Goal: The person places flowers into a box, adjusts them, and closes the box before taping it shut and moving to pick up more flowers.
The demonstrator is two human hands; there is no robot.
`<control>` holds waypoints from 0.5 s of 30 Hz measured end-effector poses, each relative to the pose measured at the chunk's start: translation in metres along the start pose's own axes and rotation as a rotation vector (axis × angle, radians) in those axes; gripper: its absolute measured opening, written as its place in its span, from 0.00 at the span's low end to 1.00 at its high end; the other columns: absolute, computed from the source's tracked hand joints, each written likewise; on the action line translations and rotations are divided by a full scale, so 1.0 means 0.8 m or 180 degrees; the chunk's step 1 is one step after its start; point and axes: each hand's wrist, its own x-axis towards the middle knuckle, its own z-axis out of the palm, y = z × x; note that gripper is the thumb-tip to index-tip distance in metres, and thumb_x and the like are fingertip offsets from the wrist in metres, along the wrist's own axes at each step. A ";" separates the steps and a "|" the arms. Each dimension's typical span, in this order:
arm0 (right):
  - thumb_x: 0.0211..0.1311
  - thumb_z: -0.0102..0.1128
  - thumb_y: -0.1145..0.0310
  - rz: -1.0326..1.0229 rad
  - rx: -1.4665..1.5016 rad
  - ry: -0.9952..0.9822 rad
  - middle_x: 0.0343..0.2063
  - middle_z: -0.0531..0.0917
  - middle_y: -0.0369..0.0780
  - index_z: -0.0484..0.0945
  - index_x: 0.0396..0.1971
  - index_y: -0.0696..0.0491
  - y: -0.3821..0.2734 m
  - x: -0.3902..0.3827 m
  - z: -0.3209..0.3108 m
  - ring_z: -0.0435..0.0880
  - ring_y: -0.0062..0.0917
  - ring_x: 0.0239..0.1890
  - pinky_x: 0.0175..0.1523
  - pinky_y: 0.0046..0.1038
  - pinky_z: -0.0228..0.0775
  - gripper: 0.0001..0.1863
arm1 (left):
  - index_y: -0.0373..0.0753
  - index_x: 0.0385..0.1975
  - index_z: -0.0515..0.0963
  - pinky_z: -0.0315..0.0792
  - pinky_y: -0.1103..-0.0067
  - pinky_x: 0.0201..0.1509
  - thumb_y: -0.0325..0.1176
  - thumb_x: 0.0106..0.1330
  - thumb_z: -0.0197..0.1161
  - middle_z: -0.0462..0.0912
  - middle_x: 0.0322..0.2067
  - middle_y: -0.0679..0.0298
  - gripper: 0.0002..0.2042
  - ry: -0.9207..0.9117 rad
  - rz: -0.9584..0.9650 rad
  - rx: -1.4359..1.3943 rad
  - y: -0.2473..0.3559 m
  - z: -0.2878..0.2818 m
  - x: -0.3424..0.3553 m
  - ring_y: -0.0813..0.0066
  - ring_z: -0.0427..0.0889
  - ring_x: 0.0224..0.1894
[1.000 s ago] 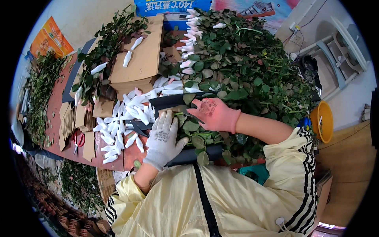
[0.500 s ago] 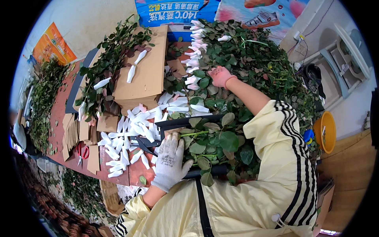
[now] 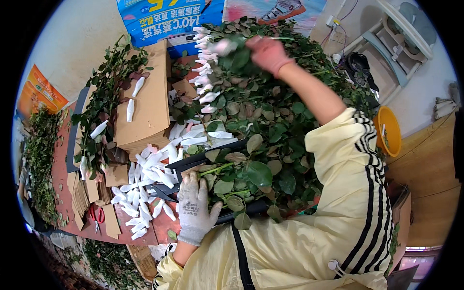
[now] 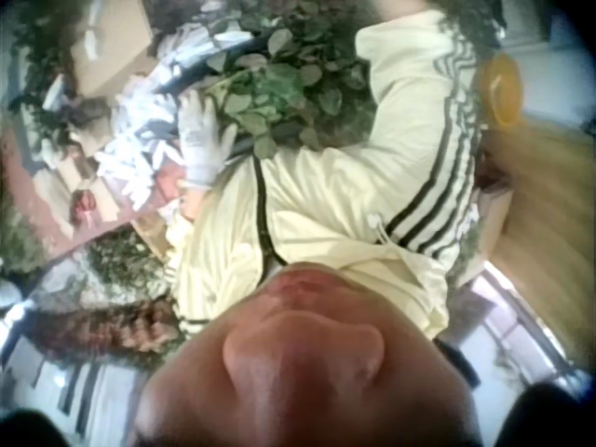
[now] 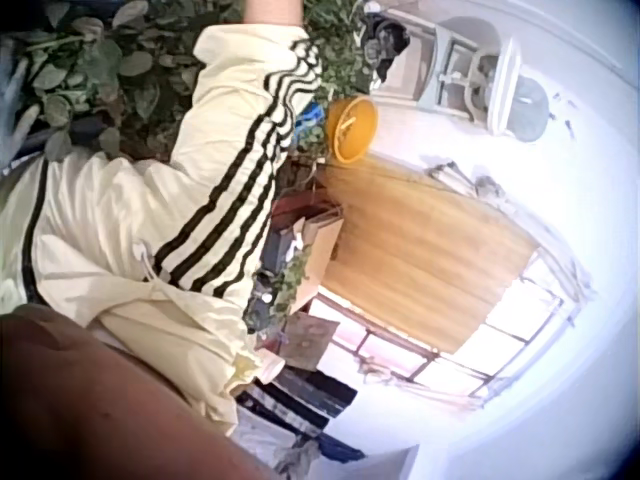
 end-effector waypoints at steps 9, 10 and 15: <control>0.47 0.57 0.67 0.1143 0.1052 0.3175 0.34 0.83 0.46 0.78 0.42 0.54 0.325 -0.013 -0.215 0.82 0.39 0.38 0.44 0.34 0.73 0.19 | 0.28 0.57 0.63 0.47 0.59 0.68 0.42 0.50 0.65 0.55 0.63 0.41 0.36 0.0077 0.0120 0.0018 0.000 0.000 0.003 0.41 0.52 0.66; 0.47 0.57 0.67 0.1138 0.1047 0.3180 0.34 0.83 0.46 0.78 0.42 0.54 0.309 -0.019 -0.229 0.82 0.39 0.38 0.44 0.34 0.73 0.19 | 0.28 0.57 0.63 0.47 0.59 0.68 0.42 0.50 0.65 0.55 0.63 0.41 0.36 0.0083 0.0124 0.0015 0.000 0.001 0.003 0.41 0.52 0.66; 0.41 0.62 0.73 -0.0236 0.0345 0.2962 0.38 0.82 0.44 0.76 0.45 0.54 0.111 -0.073 -0.236 0.81 0.40 0.40 0.46 0.33 0.73 0.24 | 0.29 0.56 0.64 0.46 0.57 0.69 0.42 0.49 0.66 0.54 0.64 0.42 0.35 0.0416 0.0239 -0.0160 -0.004 -0.008 -0.010 0.41 0.50 0.67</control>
